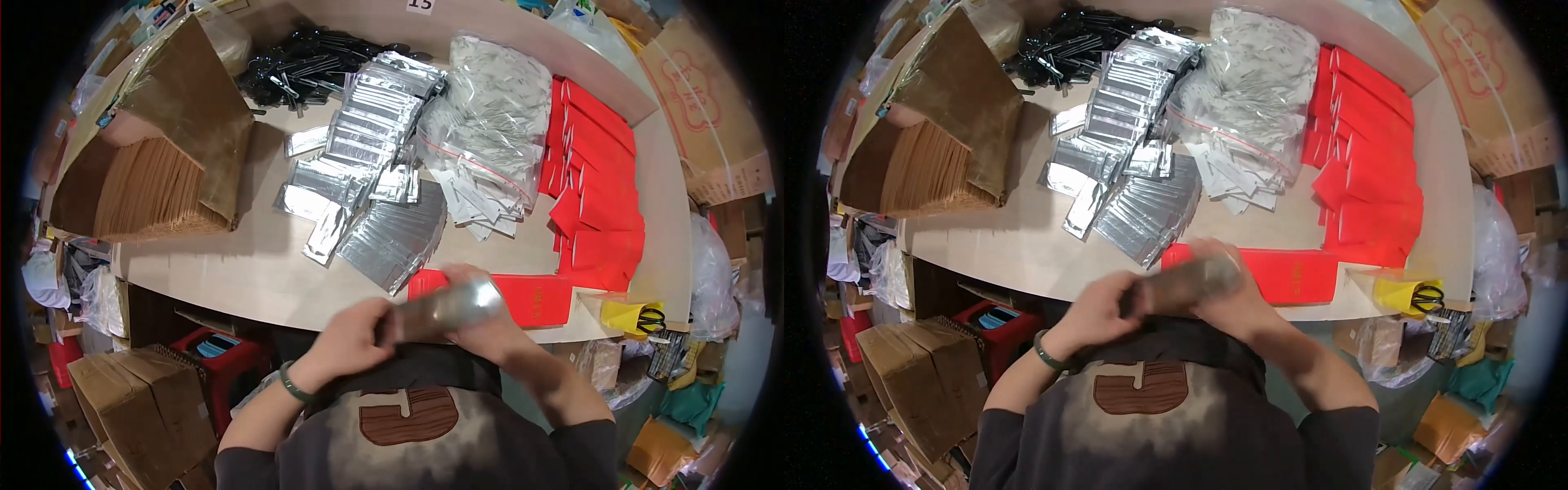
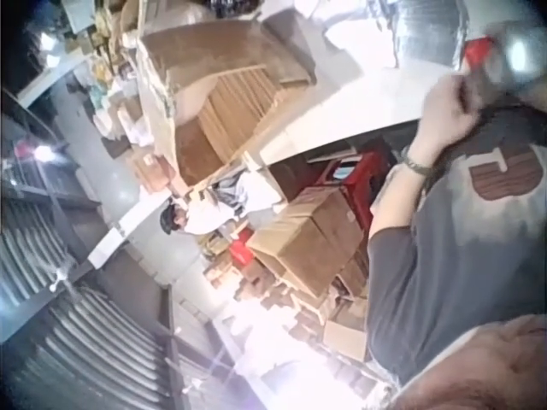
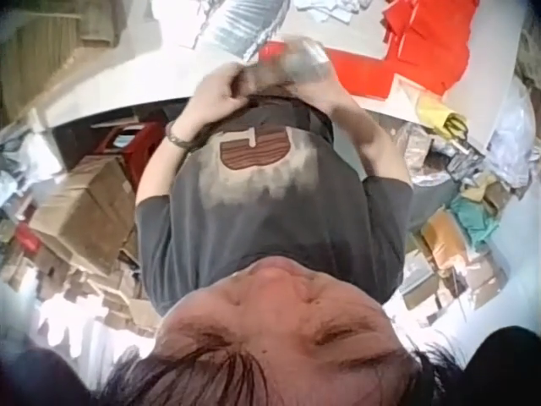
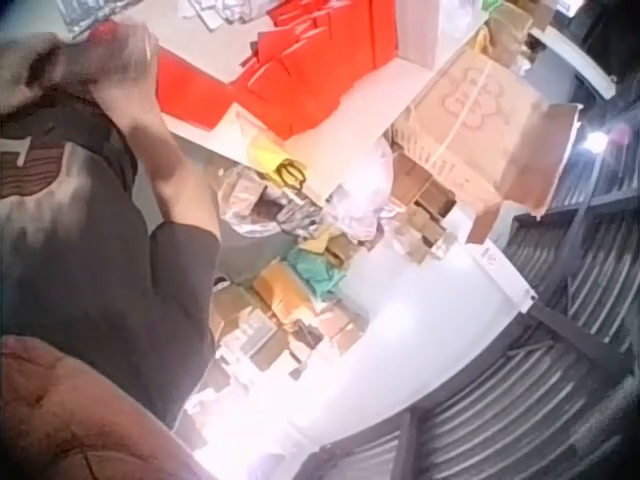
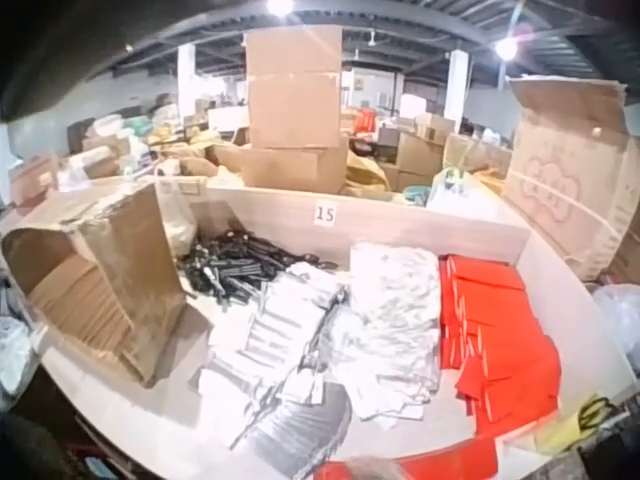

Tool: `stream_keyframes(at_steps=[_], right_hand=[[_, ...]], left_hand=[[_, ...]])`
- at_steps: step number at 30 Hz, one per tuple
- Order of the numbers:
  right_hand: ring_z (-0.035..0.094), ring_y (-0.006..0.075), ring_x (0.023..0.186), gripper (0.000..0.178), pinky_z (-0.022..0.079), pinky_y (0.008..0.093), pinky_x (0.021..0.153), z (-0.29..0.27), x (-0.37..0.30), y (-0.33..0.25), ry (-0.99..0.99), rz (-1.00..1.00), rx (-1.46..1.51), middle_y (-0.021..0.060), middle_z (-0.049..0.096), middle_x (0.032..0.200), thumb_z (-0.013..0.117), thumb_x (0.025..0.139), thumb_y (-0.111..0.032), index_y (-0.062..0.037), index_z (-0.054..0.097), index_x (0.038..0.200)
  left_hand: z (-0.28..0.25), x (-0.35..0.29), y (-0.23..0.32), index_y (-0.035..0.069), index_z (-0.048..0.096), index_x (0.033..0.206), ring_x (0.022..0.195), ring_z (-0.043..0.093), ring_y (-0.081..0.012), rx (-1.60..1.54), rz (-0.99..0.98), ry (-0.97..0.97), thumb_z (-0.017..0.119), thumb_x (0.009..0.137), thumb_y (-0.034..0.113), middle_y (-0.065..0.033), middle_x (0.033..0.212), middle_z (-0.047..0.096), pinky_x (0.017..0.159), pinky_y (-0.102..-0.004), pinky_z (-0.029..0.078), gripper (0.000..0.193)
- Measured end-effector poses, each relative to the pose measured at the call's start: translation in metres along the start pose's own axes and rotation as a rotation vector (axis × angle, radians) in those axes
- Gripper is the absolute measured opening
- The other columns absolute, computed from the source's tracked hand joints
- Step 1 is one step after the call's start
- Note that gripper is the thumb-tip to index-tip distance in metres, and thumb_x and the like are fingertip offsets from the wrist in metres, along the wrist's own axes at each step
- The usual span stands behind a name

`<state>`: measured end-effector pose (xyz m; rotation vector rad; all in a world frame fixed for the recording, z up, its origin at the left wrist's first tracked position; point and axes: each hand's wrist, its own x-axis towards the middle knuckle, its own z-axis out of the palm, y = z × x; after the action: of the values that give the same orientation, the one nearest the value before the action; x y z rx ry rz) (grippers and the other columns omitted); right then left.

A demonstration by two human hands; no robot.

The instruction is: Picking up thin wooden sticks and sliding them into silver foil pouches at a workstation.

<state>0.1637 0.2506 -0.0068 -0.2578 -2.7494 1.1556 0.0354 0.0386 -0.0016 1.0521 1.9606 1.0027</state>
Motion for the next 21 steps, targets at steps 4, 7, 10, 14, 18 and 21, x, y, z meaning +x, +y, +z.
stream_keyframes(at_steps=[4, 7, 10, 14, 18, 21], right_hand=[[0.062, 0.036, 0.067, 0.035, 0.048, 0.0464, 0.06, 0.011, 0.019, -0.019, -0.236, 0.181, -0.394, 0.0151, 0.062, 0.069, 0.063, 0.09, -0.035, -0.0022, 0.059, 0.08], [0.063, 0.0373, 0.071, 0.025, 0.049, 0.0478, 0.063, 0.018, 0.022, -0.022, -0.136, 0.18, -0.324, 0.0169, 0.063, 0.071, 0.06, 0.088, -0.024, -0.003, 0.06, 0.073], [0.064, 0.0374, 0.07, 0.021, 0.05, 0.0476, 0.063, 0.014, 0.03, -0.017, -0.259, 0.292, -0.26, 0.0171, 0.064, 0.071, 0.062, 0.082, -0.022, -0.0022, 0.061, 0.075], [0.065, 0.0357, 0.074, 0.021, 0.051, 0.0472, 0.066, 0.061, 0.035, -0.039, -0.351, 0.09, -0.142, 0.0165, 0.065, 0.076, 0.063, 0.08, -0.026, -0.0052, 0.063, 0.081], [0.063, 0.0371, 0.084, 0.017, 0.051, 0.0489, 0.071, 0.026, 0.086, 0.011, 0.067, -0.134, -0.423, 0.0177, 0.064, 0.093, 0.063, 0.079, -0.016, -0.0043, 0.062, 0.092], [0.061, 0.04, 0.086, 0.02, 0.049, 0.0474, 0.079, -0.022, 0.111, 0.087, 0.321, -0.042, -0.553, 0.0179, 0.063, 0.094, 0.064, 0.078, -0.011, -0.0026, 0.066, 0.096]], left_hand=[[-0.006, -0.014, -0.031, 0.005, 0.057, 0.113, 0.088, 0.063, -0.0347, 0.219, -0.25, 0.353, 0.076, 0.066, 0.009, -0.016, 0.093, 0.062, 0.075, -0.0387, 0.052, 0.051], [-0.009, -0.021, -0.027, 0.008, 0.056, 0.121, 0.087, 0.063, -0.0358, 0.351, -0.122, 0.308, 0.076, 0.063, 0.007, -0.0135, 0.098, 0.061, 0.075, -0.0414, 0.052, 0.061], [-0.022, -0.037, -0.032, 0.008, 0.055, 0.123, 0.088, 0.063, -0.0352, 0.462, -0.127, 0.14, 0.077, 0.063, 0.007, -0.0132, 0.098, 0.061, 0.075, -0.0414, 0.052, 0.063], [-0.037, -0.023, -0.024, 0.008, 0.054, 0.126, 0.087, 0.063, -0.0336, 0.517, 0.07, 0.041, 0.078, 0.064, 0.009, -0.0122, 0.098, 0.061, 0.073, -0.0408, 0.052, 0.066], [-0.049, -0.012, -0.024, 0.008, 0.053, 0.127, 0.102, 0.06, -0.0348, 0.478, 0.296, 0.223, 0.081, 0.07, 0.022, -0.0143, 0.113, 0.061, 0.087, -0.0425, 0.048, 0.065], [-0.076, -0.022, -0.033, 0.007, 0.056, 0.124, 0.108, 0.058, -0.0356, 0.49, 0.229, 0.365, 0.082, 0.072, 0.022, -0.0155, 0.12, 0.059, 0.092, -0.0437, 0.046, 0.06]])
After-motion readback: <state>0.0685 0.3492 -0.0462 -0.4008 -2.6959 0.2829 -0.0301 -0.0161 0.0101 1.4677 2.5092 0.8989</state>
